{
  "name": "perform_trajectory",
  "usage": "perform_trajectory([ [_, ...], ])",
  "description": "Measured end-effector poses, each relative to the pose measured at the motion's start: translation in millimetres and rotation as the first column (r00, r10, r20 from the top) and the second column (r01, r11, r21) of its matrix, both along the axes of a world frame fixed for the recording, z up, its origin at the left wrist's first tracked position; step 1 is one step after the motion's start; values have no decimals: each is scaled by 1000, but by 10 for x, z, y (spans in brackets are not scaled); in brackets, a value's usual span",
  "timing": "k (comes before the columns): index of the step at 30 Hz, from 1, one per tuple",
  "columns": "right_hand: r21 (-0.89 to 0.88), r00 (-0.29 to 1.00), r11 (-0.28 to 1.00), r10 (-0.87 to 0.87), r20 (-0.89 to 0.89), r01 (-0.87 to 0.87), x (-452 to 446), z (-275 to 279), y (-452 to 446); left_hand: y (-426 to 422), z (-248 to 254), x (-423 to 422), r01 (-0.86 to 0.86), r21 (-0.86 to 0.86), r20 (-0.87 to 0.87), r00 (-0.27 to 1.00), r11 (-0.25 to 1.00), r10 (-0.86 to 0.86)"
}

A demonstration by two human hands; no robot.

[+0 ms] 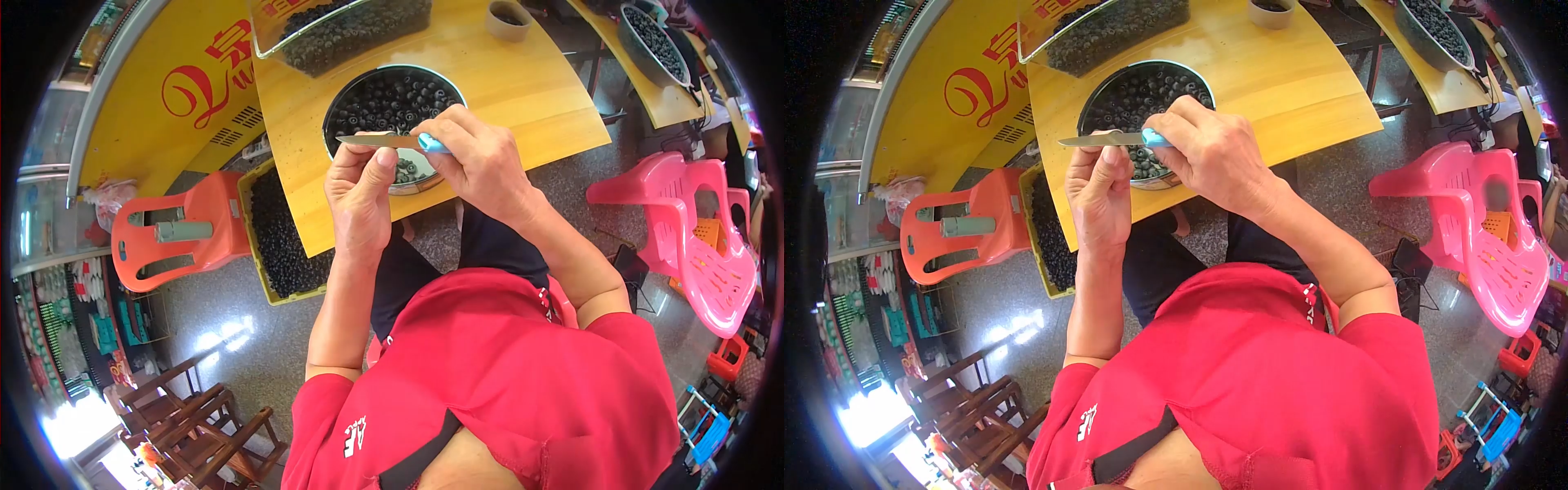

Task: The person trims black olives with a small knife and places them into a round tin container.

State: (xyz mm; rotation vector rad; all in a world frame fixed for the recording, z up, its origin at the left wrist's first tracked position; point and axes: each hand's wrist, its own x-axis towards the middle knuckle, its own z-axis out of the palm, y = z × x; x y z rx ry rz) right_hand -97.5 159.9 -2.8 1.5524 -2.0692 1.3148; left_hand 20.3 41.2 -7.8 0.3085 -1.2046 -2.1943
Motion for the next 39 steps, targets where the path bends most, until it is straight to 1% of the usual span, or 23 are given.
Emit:
perform_trajectory([
  [3, 74, 995, 994, -80, -51, 84, -41, -35, -28, -55, 13, 81, 79, -18, -92, 993, 997, -81],
  [5, 49, 993, 992, -113, -35, 115, -115, -82, -14, -126, 17, 179, 162, -5, -215, 964, 987, -160],
  [8, -18, 990, 991, -130, 48, 131, -258, -40, 29, -282, 88, 349, 144, 46, -316, 941, 989, -122],
  [9, -38, 986, 988, -145, 78, 148, -312, -16, 40, -402, 78, 435, 112, 5, -263, 959, 994, -107],
  [11, -46, 961, 971, -223, 162, 233, -436, -38, 88, -664, 6, 657, -5, 138, -236, 971, 990, 38],
  [13, -7, 942, 953, -299, 155, 303, -615, -155, 163, -921, -48, 917, -114, 210, -191, 969, 971, 155],
  [14, 67, 913, 944, -330, 241, 324, -715, -260, 227, -1041, -89, 1040, -208, 251, -121, 962, 945, 244],
  [15, 68, 901, 936, -352, 254, 346, -800, -360, 266, -1229, -243, 1209, -289, 225, -10, 954, 931, 298],
  [16, 82, 896, 931, -364, 257, 355, -881, -459, 302, -1448, -478, 1404, -360, 194, 98, 933, 913, 347],
  [18, 120, 876, 919, -395, 279, 376, -985, -629, 361, -1792, -1030, 1759, -504, 240, 320, 848, 830, 422],
  [20, 172, 844, 901, -434, 315, 399, -1030, -760, 398, -1916, -1492, 1940, -686, 177, 511, 677, 706, 530],
  [22, 192, 843, 900, -435, 317, 391, -1041, -855, 426, -2085, -2096, 2171, -744, 298, 526, 650, 598, 548],
  [24, 207, 840, 895, -442, 313, 394, -1027, -911, 414, -2046, -2242, 2173, -836, 55, 710, 417, 545, 567],
  [25, 210, 839, 891, -450, 306, 402, -1030, -922, 420, -1960, -2226, 2161, -781, -32, 612, 478, 623, 630],
  [26, 215, 834, 884, -463, 299, 414, -1033, -922, 456, -1907, -2210, 2109, -764, -120, 566, 472, 634, 676],
  [28, 201, 830, 882, -470, 300, 427, -1050, -933, 477, -1766, -1867, 1905, -719, -299, 459, 468, 627, 755],
  [29, 196, 830, 883, -469, 303, 427, -1055, -946, 471, -1609, -1463, 1738, -700, -287, 390, 538, 654, 747],
  [31, 177, 831, 892, -452, 324, 416, -1058, -964, 469, -1387, -899, 1542, -545, -430, 154, 741, 720, 653],
  [32, 166, 832, 897, -443, 334, 411, -1060, -967, 469, -1279, -633, 1469, -455, -615, 98, 766, 644, 636],
  [34, 184, 826, 891, -454, 335, 416, -1013, -912, 455, -1070, -152, 1315, -251, -890, 6, 829, 381, 559],
  [36, 185, 825, 889, -457, 332, 418, -975, -893, 458, -883, 193, 1133, -174, -973, -104, 919, 154, 381],
  [37, 178, 828, 891, -455, 329, 419, -976, -899, 462, -794, 348, 1014, -224, -972, -197, 940, 67, 279],
  [39, 174, 830, 889, -457, 319, 423, -986, -906, 449, -572, 624, 874, -249, -962, -244, 968, 115, 54],
])
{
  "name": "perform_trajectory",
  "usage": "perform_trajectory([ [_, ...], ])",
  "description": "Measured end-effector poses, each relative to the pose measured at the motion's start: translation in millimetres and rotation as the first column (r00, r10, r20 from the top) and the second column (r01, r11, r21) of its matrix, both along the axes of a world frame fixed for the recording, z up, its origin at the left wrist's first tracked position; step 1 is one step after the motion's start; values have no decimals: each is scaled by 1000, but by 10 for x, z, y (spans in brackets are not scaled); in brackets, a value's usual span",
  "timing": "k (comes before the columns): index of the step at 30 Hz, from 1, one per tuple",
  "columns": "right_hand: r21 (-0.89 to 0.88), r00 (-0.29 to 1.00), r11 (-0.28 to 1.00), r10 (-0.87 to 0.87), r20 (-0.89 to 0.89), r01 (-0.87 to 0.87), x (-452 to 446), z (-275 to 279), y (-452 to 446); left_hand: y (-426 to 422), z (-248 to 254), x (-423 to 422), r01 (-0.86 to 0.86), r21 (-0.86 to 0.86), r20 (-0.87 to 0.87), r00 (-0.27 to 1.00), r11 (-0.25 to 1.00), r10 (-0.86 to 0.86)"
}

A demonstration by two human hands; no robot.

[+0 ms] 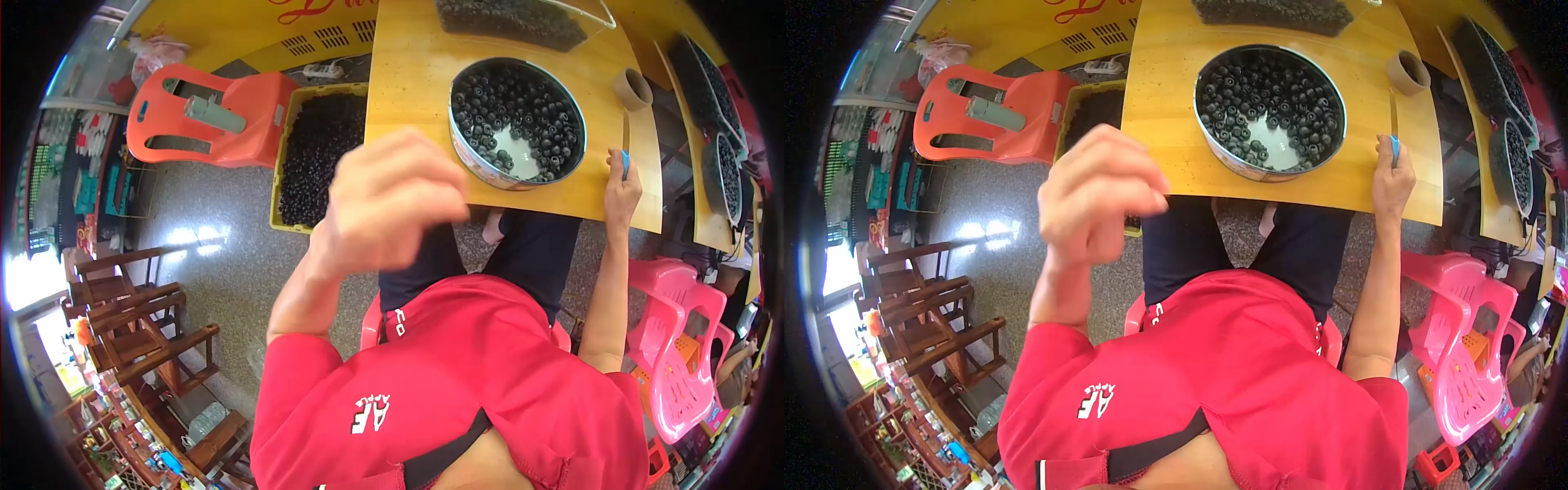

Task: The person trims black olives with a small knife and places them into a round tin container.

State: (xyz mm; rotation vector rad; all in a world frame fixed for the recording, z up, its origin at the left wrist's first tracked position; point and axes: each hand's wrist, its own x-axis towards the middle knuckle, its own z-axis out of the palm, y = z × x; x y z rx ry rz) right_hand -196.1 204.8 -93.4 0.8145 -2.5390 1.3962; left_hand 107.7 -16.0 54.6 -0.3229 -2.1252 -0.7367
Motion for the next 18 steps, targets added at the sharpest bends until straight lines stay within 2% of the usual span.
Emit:
perform_trajectory([
  [3, 30, 1000, 1000, -4, 8, 3, 11, 13, 4, 336, 249, -133, 278, 39, -60, 959, 960, -276],
  [7, 28, 1000, 1000, -3, 30, 2, -10, 9, -4, 691, 374, -257, 499, 92, -124, 865, 862, -487],
  [12, -23, 998, 1000, 0, 60, 2, -49, -28, 37, 845, 380, -419, 600, 164, -178, 799, 783, -575],
  [18, -57, 999, 998, 5, 49, -2, -84, -49, 89, 950, 373, -429, 641, 221, -227, 767, 735, -600],
])
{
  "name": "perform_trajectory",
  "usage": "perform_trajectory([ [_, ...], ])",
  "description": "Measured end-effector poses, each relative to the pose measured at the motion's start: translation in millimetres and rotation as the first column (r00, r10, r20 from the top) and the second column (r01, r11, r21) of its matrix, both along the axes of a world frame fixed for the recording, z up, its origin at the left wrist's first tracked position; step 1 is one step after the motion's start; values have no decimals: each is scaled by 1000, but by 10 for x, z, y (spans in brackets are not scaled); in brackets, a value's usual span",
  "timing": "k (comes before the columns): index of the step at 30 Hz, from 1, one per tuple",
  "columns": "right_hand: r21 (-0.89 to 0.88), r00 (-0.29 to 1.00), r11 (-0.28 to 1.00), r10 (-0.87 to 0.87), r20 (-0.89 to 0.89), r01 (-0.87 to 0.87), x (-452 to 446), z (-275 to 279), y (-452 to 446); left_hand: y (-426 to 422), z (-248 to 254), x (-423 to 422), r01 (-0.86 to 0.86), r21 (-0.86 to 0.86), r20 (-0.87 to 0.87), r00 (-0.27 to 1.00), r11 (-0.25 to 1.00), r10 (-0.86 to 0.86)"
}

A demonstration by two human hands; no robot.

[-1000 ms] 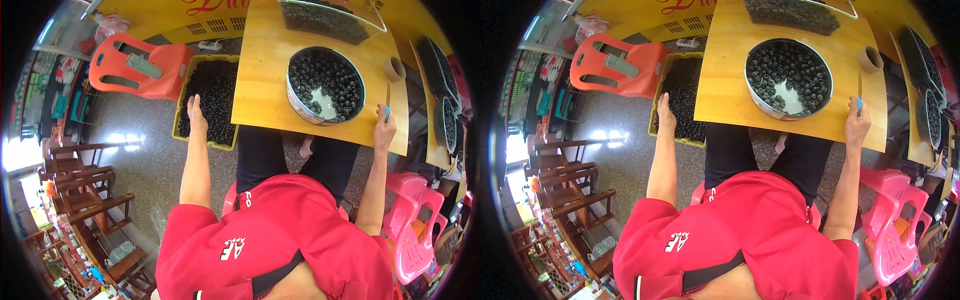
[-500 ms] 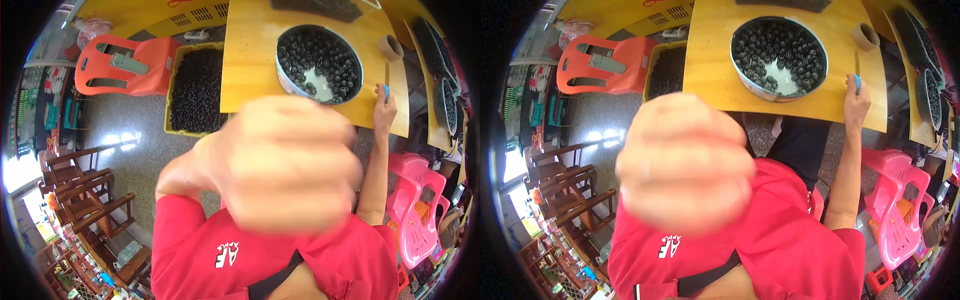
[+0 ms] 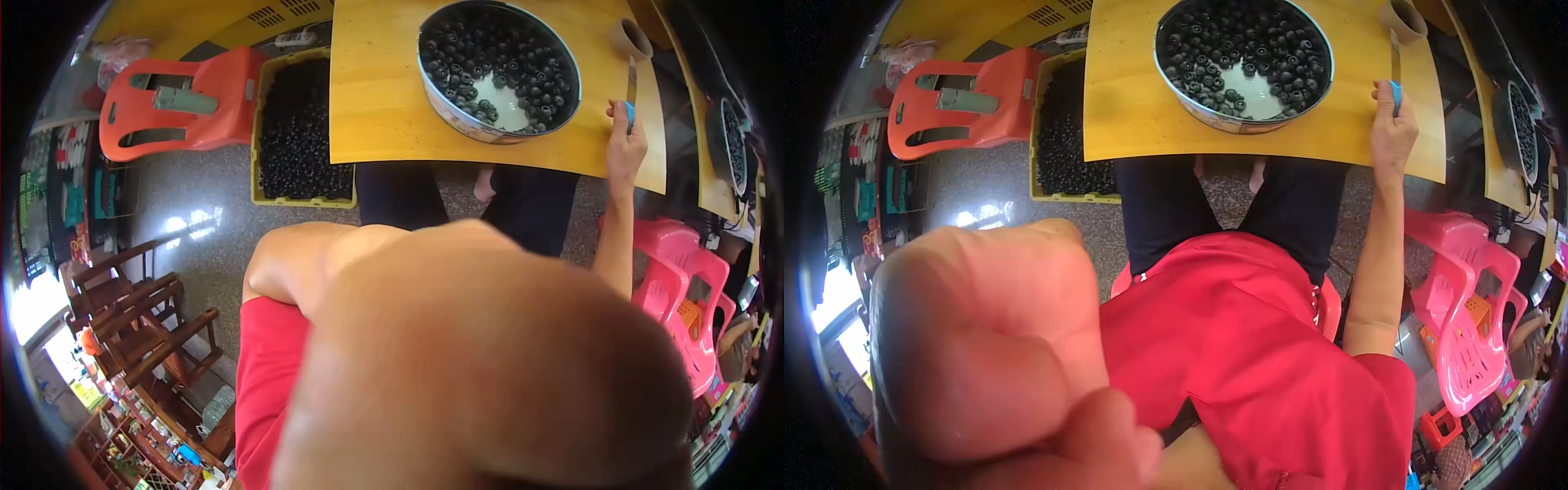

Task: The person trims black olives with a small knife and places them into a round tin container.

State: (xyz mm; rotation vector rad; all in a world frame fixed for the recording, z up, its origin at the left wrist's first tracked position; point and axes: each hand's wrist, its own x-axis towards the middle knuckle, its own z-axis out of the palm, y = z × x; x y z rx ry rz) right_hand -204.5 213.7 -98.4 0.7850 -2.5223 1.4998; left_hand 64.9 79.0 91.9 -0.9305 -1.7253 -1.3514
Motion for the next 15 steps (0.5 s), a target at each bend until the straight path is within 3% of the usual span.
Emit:
perform_trajectory([
  [15, -31, 999, 999, 14, 40, -13, -10, -12, -105, 371, -22, -157, 161, 147, -59, 986, 976, -154],
])
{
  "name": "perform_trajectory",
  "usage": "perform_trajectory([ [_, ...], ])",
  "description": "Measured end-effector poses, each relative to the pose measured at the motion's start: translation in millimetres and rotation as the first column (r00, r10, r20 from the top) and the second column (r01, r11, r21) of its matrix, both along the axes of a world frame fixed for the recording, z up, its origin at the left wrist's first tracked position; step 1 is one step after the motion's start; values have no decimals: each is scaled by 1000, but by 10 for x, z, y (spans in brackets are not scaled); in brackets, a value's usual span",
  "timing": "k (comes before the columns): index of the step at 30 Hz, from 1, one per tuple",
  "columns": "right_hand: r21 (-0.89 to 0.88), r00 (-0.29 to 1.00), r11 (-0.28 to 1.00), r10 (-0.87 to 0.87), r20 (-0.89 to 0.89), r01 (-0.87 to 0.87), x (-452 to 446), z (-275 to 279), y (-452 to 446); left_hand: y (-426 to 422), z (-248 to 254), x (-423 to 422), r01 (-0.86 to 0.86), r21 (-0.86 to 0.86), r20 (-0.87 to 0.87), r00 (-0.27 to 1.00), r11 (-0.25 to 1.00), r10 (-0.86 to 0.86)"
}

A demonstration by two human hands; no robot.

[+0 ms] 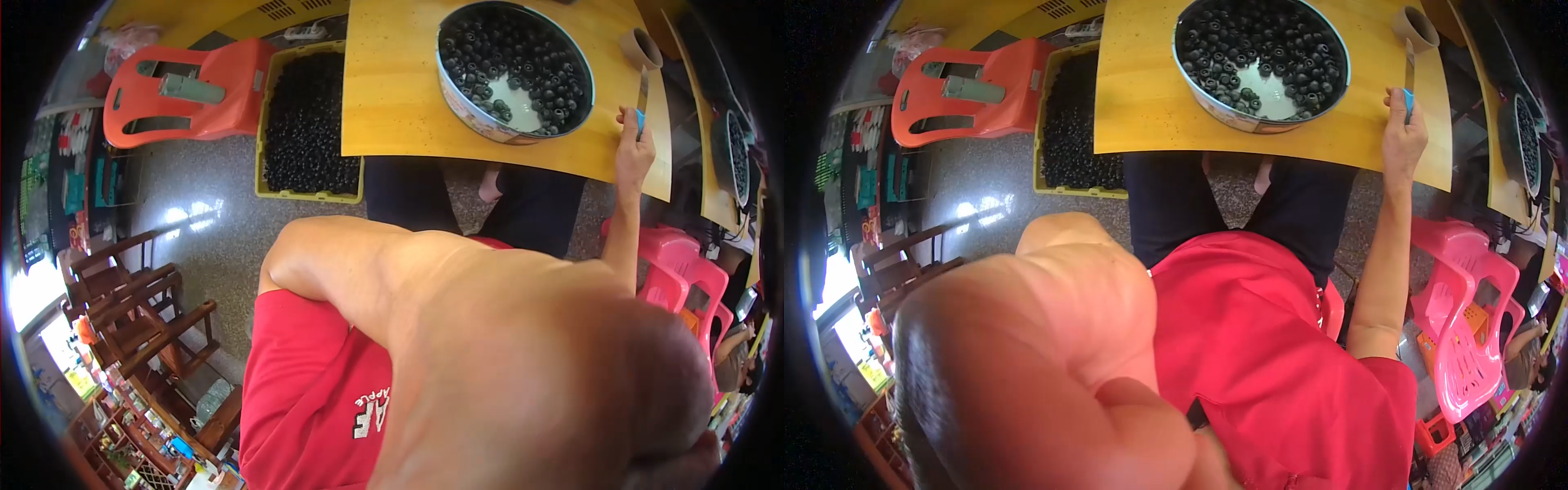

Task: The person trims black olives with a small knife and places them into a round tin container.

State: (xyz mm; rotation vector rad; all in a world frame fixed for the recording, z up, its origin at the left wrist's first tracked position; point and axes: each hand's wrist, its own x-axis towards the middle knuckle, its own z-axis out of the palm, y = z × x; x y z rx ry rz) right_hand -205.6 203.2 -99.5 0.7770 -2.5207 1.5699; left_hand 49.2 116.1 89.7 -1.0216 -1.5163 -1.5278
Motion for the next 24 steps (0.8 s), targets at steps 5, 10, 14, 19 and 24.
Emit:
perform_trajectory([
  [5, 19, 1000, 1000, 7, -2, -7, 14, 3, 46, 24, 28, 19, 2, 32, -20, 1000, 1000, -1],
  [10, 50, 1000, 999, 7, -17, -6, -14, -15, 50, -93, 46, 75, 20, 61, -23, 1000, 998, -19],
  [14, 10, 1000, 1000, 21, 18, -21, 5, -33, 75, -237, 10, 113, 45, 118, -11, 999, 992, -44],
  [19, 3, 1000, 1000, -7, -6, 7, 13, 3, 64, -605, -98, 206, 161, 355, -13, 986, 921, -168],
  [24, 43, 1000, 999, -23, 3, 23, 26, -3, 55, -617, -74, 330, 528, 686, -251, 817, 500, -519],
])
